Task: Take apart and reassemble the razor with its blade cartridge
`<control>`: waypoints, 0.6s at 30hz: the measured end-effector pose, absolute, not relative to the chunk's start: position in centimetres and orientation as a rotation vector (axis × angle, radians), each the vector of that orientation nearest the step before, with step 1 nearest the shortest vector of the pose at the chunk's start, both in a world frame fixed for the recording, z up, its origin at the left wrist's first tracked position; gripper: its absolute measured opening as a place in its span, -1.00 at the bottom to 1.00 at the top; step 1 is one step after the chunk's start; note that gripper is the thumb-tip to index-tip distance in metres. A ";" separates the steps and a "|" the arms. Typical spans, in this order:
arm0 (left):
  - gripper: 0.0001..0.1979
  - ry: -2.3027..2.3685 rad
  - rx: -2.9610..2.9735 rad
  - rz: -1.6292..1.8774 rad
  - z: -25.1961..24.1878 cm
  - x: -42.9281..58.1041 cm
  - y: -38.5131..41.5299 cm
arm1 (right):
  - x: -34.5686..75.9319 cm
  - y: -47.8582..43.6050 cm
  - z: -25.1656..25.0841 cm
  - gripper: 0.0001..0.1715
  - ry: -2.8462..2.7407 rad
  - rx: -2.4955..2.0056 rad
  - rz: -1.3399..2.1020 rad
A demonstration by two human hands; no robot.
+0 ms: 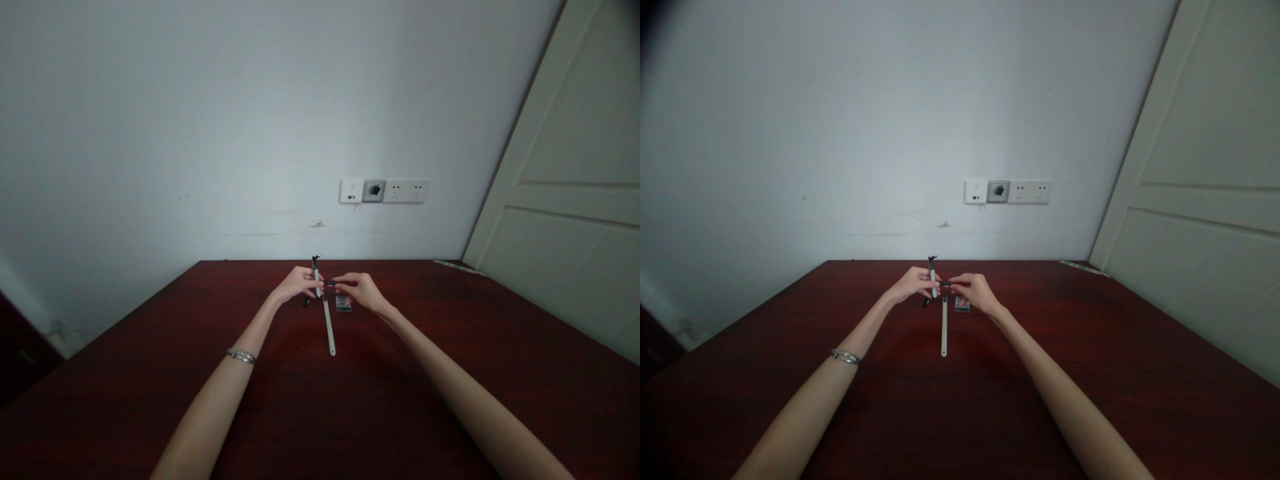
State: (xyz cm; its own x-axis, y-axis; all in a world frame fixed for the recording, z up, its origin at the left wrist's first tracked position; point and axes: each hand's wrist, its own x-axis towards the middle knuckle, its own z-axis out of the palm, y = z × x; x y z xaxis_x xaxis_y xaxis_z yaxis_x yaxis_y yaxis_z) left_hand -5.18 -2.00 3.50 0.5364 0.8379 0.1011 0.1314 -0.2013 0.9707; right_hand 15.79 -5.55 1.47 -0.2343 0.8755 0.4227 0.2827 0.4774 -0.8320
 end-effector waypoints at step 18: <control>-0.71 0.848 1.729 1.120 2.6 -3.7 -2.6 | 16.1 -3.1 3.6 -0.65 -1.507 -0.960 0.894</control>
State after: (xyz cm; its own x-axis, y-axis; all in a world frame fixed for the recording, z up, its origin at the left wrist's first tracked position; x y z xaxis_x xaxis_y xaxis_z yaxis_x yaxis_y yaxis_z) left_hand -3.70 -2.61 2.58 0.3593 0.8739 0.3274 0.0778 -0.3777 0.9227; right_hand 16.06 -3.08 3.64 -0.0876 0.9199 0.3822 0.1051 0.3900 -0.9148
